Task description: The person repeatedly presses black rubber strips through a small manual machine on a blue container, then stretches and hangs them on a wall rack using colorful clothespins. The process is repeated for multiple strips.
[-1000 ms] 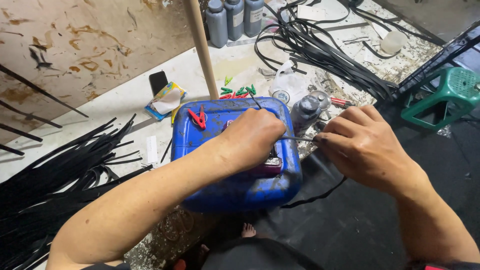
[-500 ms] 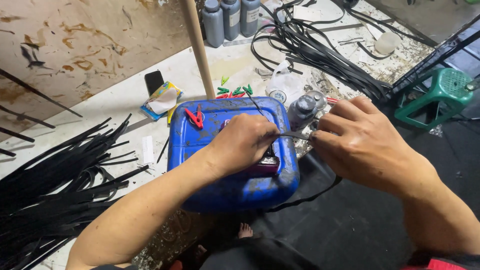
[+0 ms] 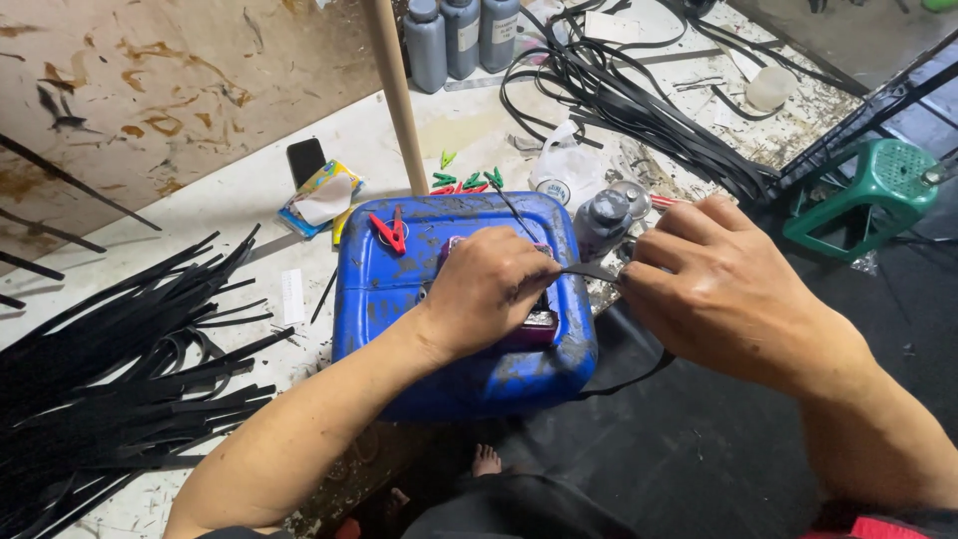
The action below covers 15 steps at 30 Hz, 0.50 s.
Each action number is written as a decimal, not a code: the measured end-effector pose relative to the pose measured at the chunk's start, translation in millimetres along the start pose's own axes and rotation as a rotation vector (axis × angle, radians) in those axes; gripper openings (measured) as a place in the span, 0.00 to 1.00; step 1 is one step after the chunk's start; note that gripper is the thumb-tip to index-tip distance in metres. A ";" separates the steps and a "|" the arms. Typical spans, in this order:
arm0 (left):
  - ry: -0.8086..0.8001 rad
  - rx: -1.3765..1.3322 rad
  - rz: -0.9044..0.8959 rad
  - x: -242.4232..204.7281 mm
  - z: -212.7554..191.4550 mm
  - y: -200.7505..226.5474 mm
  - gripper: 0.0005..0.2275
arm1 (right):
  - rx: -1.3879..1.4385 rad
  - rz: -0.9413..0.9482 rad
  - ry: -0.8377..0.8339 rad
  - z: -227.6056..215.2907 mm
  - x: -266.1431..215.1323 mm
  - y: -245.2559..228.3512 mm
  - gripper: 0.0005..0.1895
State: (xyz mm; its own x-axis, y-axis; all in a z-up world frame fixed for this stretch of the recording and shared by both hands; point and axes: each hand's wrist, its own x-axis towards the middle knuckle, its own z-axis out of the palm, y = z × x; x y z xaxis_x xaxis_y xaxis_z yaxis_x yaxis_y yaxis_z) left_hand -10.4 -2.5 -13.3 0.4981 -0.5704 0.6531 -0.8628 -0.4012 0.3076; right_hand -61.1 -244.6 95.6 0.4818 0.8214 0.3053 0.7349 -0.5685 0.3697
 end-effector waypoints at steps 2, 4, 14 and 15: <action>-0.013 0.009 -0.002 1.6 1.8 1.0 0.02 | -0.013 0.014 0.000 0.4 -4.3 0.0 0.15; -0.024 0.018 -0.003 4.4 1.1 4.7 0.02 | -0.027 0.027 0.001 -1.7 -9.6 -0.6 0.15; 0.197 0.090 0.082 17.4 -40.2 89.8 0.04 | 0.024 0.160 0.240 -20.1 -53.8 -28.7 0.09; 0.266 0.089 0.043 14.0 -45.5 103.8 0.06 | 0.012 0.169 0.288 -20.3 -57.7 -34.6 0.06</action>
State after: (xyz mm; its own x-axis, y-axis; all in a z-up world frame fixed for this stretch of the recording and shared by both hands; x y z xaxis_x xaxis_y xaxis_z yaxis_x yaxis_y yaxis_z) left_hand -96.9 -19.5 59.3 0.4109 -0.3852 0.8263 -0.8658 -0.4489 0.2213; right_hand -124.0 -273.3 83.0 0.4437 0.6675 0.5979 0.6622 -0.6938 0.2831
